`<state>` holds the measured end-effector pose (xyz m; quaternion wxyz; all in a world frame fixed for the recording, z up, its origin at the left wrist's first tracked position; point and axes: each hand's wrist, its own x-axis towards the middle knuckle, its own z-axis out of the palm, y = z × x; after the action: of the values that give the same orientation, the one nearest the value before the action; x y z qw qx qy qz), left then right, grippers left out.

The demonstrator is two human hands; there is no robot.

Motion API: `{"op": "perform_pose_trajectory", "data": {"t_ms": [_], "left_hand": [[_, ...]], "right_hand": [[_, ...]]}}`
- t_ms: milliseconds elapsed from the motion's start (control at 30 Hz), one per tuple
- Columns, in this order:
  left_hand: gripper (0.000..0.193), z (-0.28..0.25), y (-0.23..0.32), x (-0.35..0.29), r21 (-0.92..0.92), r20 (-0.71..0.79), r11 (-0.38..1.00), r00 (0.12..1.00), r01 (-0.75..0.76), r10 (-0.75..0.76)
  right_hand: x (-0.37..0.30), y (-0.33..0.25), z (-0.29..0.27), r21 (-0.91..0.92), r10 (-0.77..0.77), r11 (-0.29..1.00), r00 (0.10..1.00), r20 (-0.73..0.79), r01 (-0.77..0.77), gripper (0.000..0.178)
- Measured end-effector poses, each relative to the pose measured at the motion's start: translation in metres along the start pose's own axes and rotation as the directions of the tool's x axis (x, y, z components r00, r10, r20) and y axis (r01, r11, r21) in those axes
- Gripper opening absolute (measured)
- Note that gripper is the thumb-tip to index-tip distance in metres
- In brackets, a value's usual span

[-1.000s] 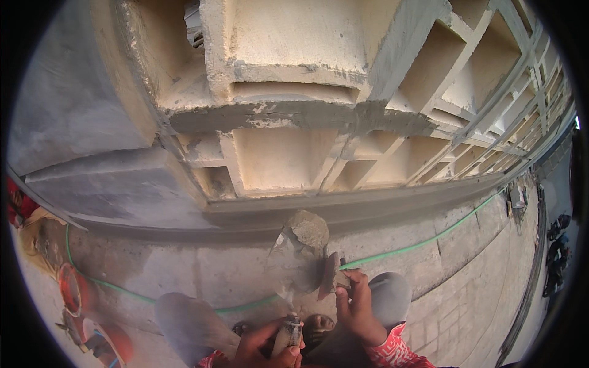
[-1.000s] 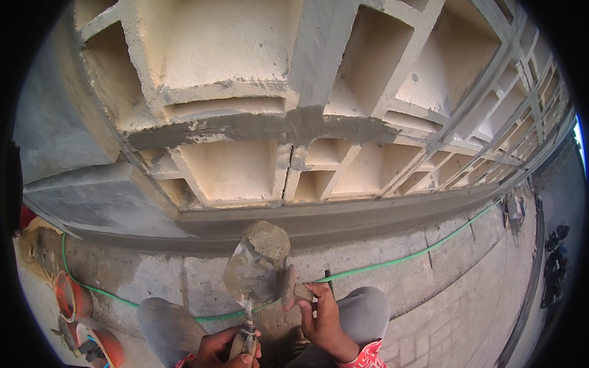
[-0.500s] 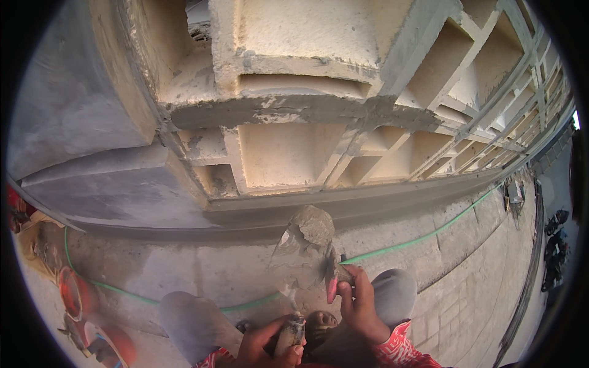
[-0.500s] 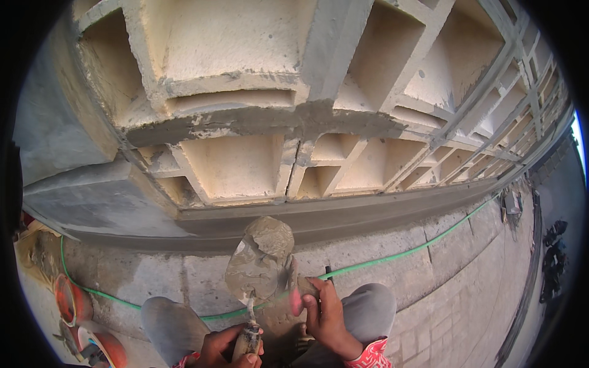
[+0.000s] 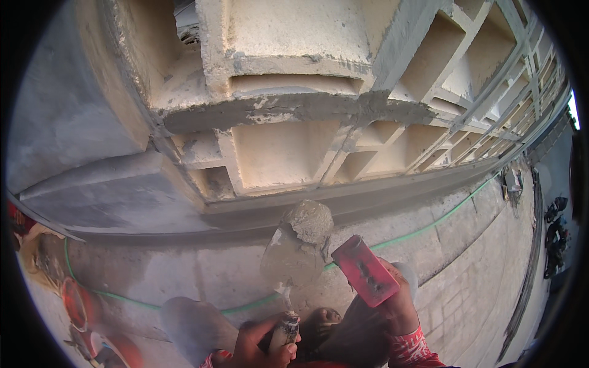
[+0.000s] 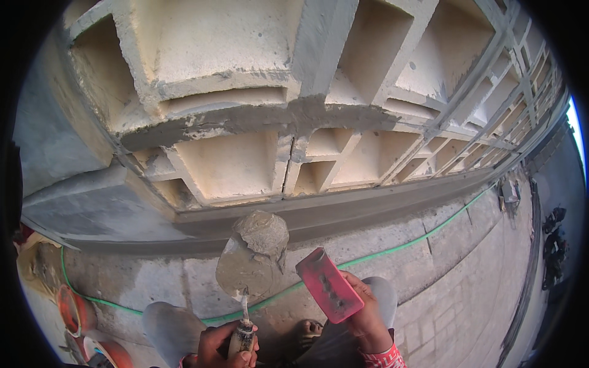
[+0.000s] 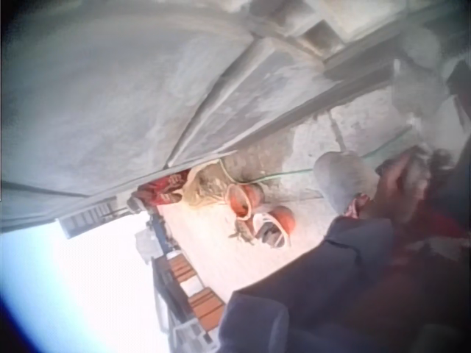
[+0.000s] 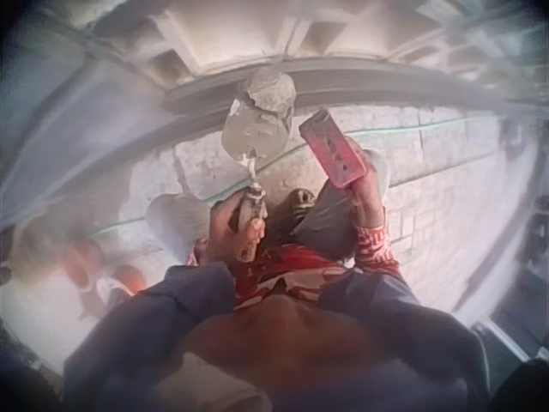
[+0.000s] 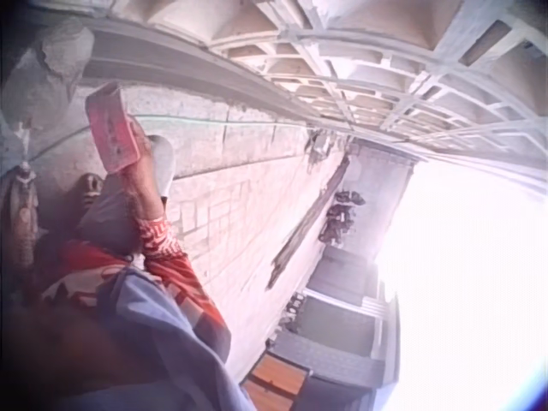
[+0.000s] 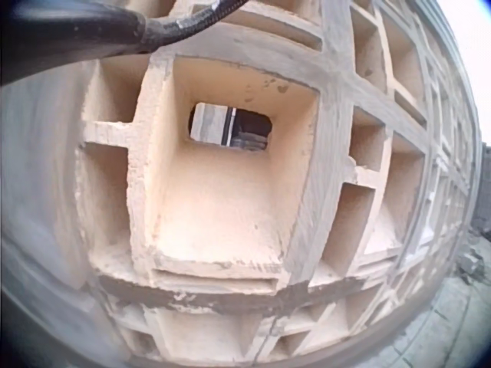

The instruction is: The person applies plaster to a decorative concrete lattice wall using a trowel and a pink float. They scoop material from a bucket and smooth it into the grid pattern of the wall.

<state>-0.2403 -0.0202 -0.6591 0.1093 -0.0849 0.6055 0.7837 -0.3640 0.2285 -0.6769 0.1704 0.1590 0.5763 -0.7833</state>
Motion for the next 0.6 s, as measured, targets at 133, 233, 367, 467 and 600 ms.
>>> {"op": "perform_pose_trajectory", "data": {"t_ms": [133,233,367,467,600], "left_hand": [[0.049,-0.007,-0.011,0.008,-0.026,0.029,0.999,0.998,-0.048,0.049],[0.047,-0.004,-0.012,0.009,-0.076,0.043,0.996,0.998,-0.049,0.052],[0.044,-0.008,-0.013,0.008,-0.054,0.089,0.998,0.996,0.019,-0.014],[0.042,-0.007,-0.015,0.009,0.022,0.098,0.996,0.991,-0.090,0.087],[0.041,-0.001,-0.028,0.007,0.122,0.030,0.982,0.990,-0.142,0.139]], "right_hand": [[-0.011,0.010,-0.036,0.274,0.163,0.937,0.965,0.205,-0.217,0.043],[-0.002,0.015,-0.046,0.356,0.323,0.843,0.908,0.265,-0.404,0.041],[-0.001,0.005,-0.032,0.345,0.498,0.755,0.830,0.251,-0.557,0.037],[-0.001,0.006,-0.033,0.341,0.525,0.722,0.798,0.297,-0.602,0.036],[0.002,0.007,-0.029,0.333,0.495,0.724,0.792,0.358,-0.604,0.032]]}}
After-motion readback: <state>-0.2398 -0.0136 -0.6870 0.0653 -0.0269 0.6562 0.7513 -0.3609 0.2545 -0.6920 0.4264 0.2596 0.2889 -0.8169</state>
